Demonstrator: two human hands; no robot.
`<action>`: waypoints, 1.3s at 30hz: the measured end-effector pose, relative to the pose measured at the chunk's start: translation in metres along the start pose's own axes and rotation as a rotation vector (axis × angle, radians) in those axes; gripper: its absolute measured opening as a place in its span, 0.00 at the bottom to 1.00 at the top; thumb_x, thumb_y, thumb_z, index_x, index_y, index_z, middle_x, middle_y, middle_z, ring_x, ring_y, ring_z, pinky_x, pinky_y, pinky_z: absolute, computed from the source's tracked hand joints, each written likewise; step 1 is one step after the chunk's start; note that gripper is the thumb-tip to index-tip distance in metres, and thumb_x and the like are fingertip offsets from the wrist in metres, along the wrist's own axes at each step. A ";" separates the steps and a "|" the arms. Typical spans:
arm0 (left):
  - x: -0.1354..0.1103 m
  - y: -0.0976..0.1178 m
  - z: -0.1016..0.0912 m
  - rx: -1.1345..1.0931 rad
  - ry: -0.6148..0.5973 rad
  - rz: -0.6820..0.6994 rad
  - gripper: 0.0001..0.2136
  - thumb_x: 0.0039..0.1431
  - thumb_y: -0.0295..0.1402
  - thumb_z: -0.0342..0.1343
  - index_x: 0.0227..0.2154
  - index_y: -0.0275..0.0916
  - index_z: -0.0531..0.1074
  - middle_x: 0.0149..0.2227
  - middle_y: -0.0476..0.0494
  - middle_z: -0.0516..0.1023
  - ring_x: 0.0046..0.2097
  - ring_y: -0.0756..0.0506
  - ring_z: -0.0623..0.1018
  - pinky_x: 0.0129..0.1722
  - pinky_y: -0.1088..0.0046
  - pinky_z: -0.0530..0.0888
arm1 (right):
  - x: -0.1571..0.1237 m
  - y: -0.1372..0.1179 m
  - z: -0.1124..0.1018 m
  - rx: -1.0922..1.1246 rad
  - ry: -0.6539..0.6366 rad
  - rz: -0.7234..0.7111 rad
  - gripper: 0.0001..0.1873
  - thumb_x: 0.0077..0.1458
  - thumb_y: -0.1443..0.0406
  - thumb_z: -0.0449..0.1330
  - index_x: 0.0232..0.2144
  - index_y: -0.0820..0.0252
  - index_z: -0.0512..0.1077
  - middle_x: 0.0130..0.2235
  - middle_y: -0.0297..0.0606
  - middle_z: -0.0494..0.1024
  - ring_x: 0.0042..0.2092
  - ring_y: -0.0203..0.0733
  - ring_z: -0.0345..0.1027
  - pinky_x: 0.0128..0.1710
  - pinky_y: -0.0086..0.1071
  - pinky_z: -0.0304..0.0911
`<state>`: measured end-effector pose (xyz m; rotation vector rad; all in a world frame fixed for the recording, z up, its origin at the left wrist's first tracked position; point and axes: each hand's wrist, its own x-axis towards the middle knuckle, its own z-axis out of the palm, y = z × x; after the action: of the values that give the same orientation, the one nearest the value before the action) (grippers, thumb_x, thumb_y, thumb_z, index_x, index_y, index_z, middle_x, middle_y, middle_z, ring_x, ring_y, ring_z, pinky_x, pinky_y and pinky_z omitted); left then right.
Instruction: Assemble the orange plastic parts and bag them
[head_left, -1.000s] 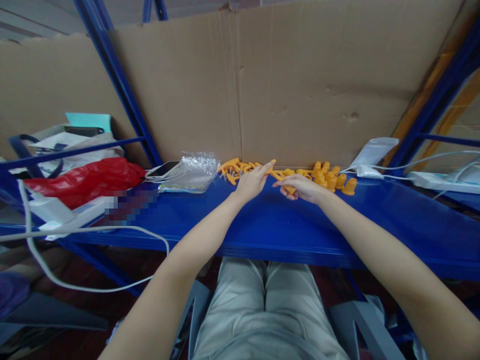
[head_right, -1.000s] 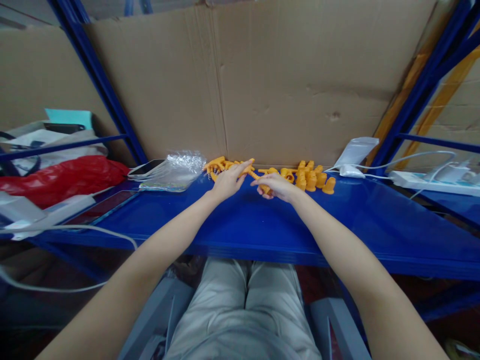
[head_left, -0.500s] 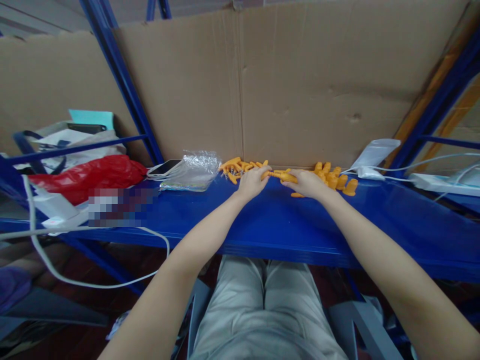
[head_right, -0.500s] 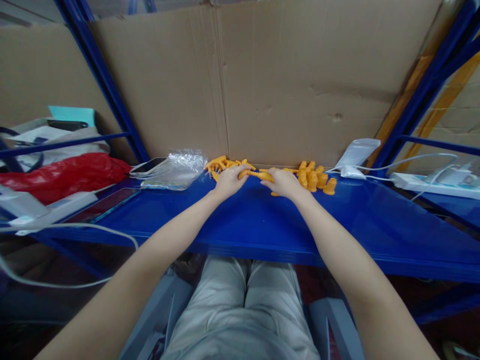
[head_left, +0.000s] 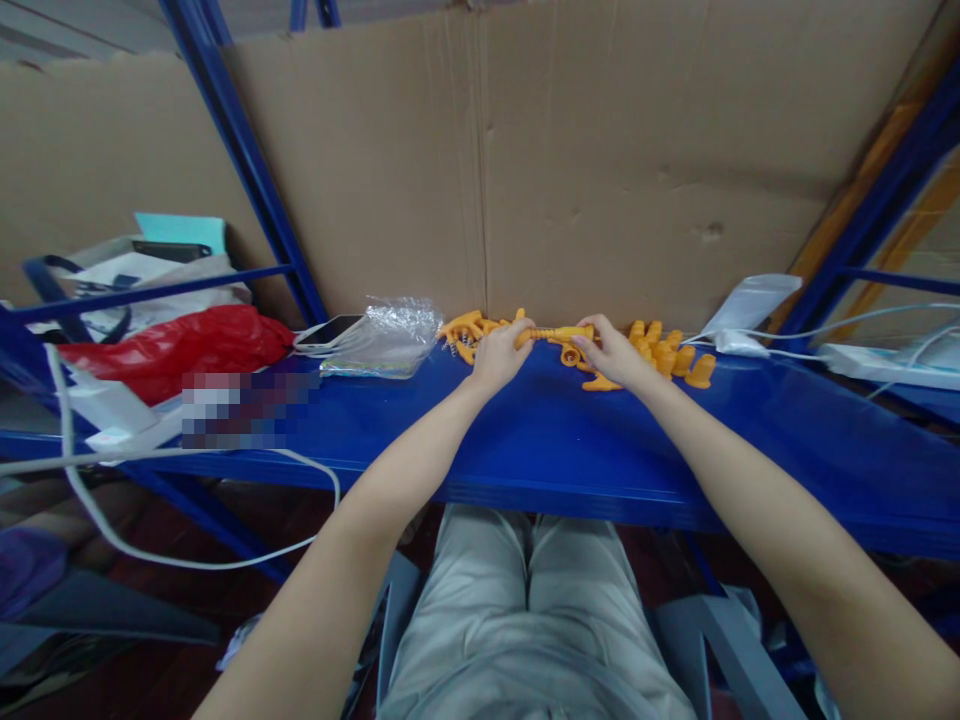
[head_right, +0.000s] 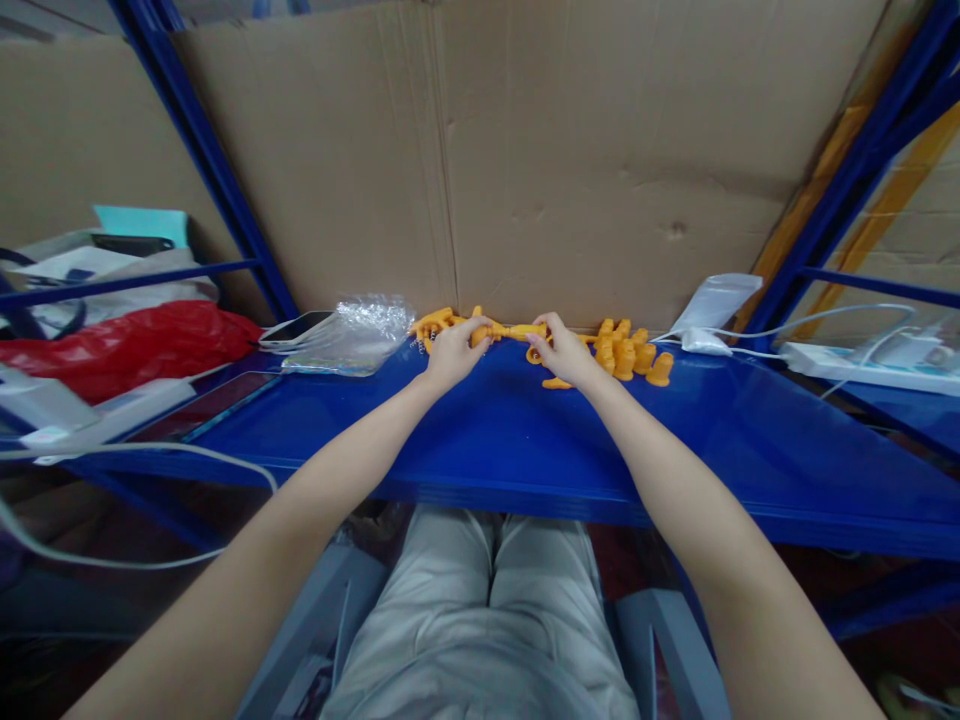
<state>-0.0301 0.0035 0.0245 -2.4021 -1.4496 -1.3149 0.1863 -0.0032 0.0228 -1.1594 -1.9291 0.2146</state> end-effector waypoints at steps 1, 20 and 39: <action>0.001 -0.001 0.002 -0.034 -0.007 -0.006 0.11 0.61 0.29 0.57 0.46 0.39 0.78 0.40 0.43 0.83 0.42 0.44 0.80 0.47 0.70 0.73 | 0.001 0.003 0.000 -0.069 0.023 -0.069 0.11 0.63 0.58 0.54 0.45 0.56 0.64 0.34 0.38 0.74 0.34 0.45 0.72 0.35 0.37 0.68; -0.002 -0.003 -0.002 0.080 -0.135 0.112 0.12 0.60 0.32 0.58 0.46 0.42 0.77 0.43 0.41 0.83 0.46 0.41 0.81 0.48 0.66 0.74 | -0.002 0.000 -0.007 -0.405 -0.154 -0.183 0.15 0.58 0.60 0.60 0.46 0.59 0.76 0.46 0.47 0.81 0.48 0.52 0.75 0.49 0.42 0.68; 0.009 0.002 -0.017 -0.487 -0.213 -0.388 0.05 0.59 0.29 0.62 0.38 0.37 0.73 0.23 0.54 0.73 0.22 0.55 0.71 0.24 0.81 0.68 | 0.028 -0.051 -0.004 -1.003 -0.045 -0.524 0.16 0.63 0.72 0.46 0.43 0.58 0.73 0.41 0.47 0.77 0.45 0.50 0.63 0.46 0.42 0.51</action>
<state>-0.0375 0.0017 0.0425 -2.7158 -1.9218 -1.7082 0.1512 -0.0099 0.0687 -1.1550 -2.3531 -1.1248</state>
